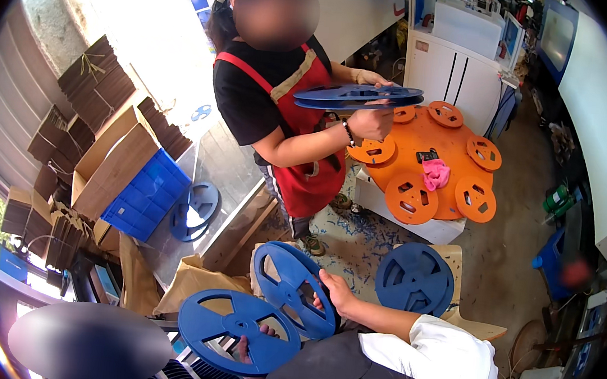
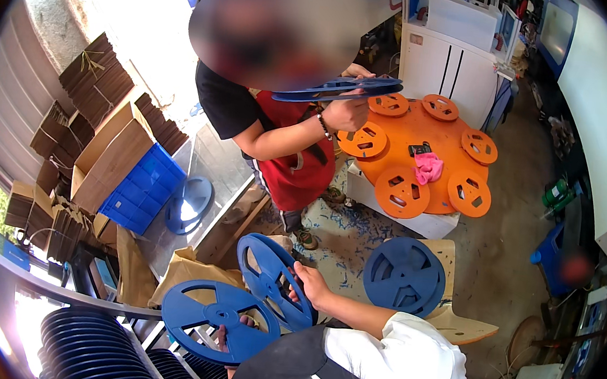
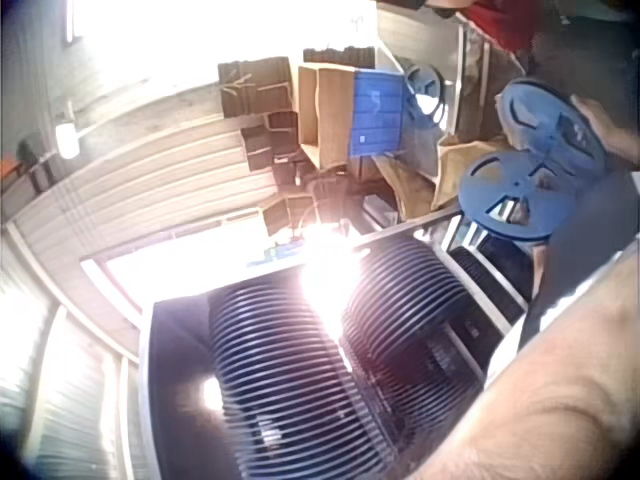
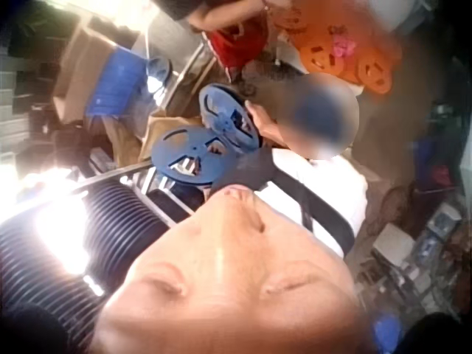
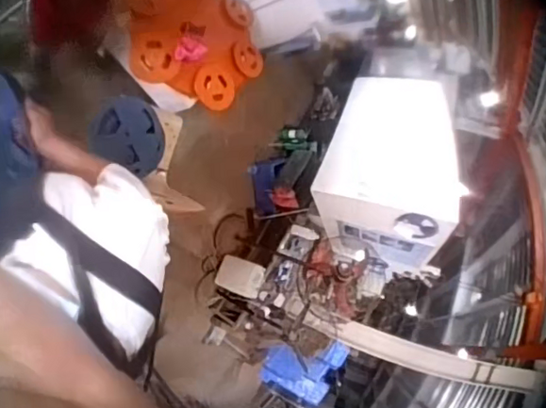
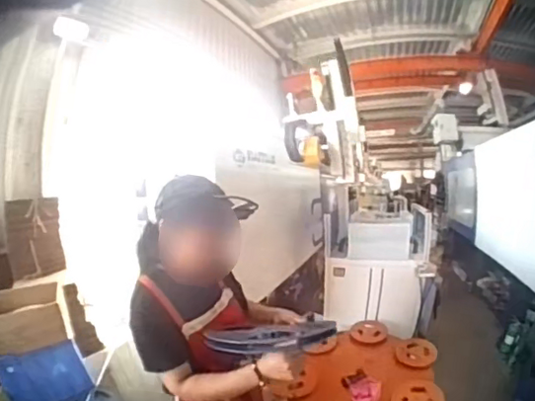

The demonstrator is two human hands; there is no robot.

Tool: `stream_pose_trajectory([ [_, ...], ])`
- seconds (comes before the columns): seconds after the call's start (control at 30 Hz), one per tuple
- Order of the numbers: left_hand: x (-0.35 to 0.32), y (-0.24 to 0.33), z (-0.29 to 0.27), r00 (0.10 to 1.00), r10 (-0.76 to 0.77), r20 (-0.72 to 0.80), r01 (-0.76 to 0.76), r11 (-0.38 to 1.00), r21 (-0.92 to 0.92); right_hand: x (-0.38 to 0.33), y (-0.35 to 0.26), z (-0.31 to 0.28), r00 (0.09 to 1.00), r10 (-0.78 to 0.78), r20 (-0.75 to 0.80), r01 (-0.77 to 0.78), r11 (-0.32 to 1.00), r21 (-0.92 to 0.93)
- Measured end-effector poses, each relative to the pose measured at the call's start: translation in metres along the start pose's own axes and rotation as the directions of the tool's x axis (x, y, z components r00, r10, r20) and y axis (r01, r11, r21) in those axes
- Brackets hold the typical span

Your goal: The person repeatedly picks up blue plastic spools from a metal rack and stacks them on a wooden stool. Another person in a red apron is visible nearby, handling similar spools.

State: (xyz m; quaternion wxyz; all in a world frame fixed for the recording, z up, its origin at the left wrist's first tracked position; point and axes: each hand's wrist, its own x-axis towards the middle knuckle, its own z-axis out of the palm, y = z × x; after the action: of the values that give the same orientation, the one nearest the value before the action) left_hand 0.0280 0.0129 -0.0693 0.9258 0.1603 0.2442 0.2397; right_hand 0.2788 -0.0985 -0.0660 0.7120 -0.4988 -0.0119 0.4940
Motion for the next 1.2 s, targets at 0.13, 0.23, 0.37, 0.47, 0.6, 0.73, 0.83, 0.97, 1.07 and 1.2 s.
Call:
stream_pose_trajectory([
  [0.13,0.001,-0.001,-0.008,0.998,0.012,0.054,-0.011,1.0,-0.029,0.0,-0.001,0.002,0.999,0.027,0.031,-0.027,1.0,0.015],
  [0.23,-0.003,0.001,0.008,1.0,0.012,0.014,-0.012,1.0,-0.01,-0.003,-0.005,0.007,1.0,0.03,0.006,-0.03,0.999,0.017],
  [0.37,0.001,0.003,0.001,0.999,0.011,0.033,-0.01,1.0,-0.021,-0.001,-0.001,0.006,1.0,0.018,0.015,-0.018,1.0,0.011],
  [0.47,0.003,0.005,-0.015,1.0,-0.02,0.024,0.02,1.0,-0.004,-0.001,-0.001,0.007,0.999,0.024,0.023,-0.024,1.0,0.002],
  [0.6,0.009,0.003,-0.033,0.998,-0.011,-0.06,0.013,0.999,0.034,0.0,0.001,0.006,1.0,0.016,0.025,-0.016,1.0,0.016],
  [0.73,0.011,0.006,-0.031,0.991,-0.074,0.111,0.07,0.997,0.037,0.001,-0.001,0.007,0.999,0.02,0.032,-0.021,0.999,0.026],
  [0.83,0.005,0.005,-0.017,1.0,-0.002,-0.012,0.003,0.998,0.06,0.001,-0.001,0.009,1.0,0.026,0.017,-0.027,1.0,0.009],
  [0.97,0.001,0.007,0.005,0.994,-0.041,-0.101,0.043,0.999,0.021,0.002,0.003,0.005,0.999,0.012,0.032,-0.012,1.0,0.017],
  [1.07,-0.002,0.005,0.016,0.998,0.005,-0.065,-0.006,1.0,-0.012,0.002,0.002,0.007,0.999,0.024,0.042,-0.024,1.0,0.008],
  [1.2,-0.003,0.001,0.01,0.995,0.045,-0.091,-0.04,0.998,0.057,0.001,-0.001,0.006,0.998,0.059,0.033,-0.059,0.998,0.026],
])
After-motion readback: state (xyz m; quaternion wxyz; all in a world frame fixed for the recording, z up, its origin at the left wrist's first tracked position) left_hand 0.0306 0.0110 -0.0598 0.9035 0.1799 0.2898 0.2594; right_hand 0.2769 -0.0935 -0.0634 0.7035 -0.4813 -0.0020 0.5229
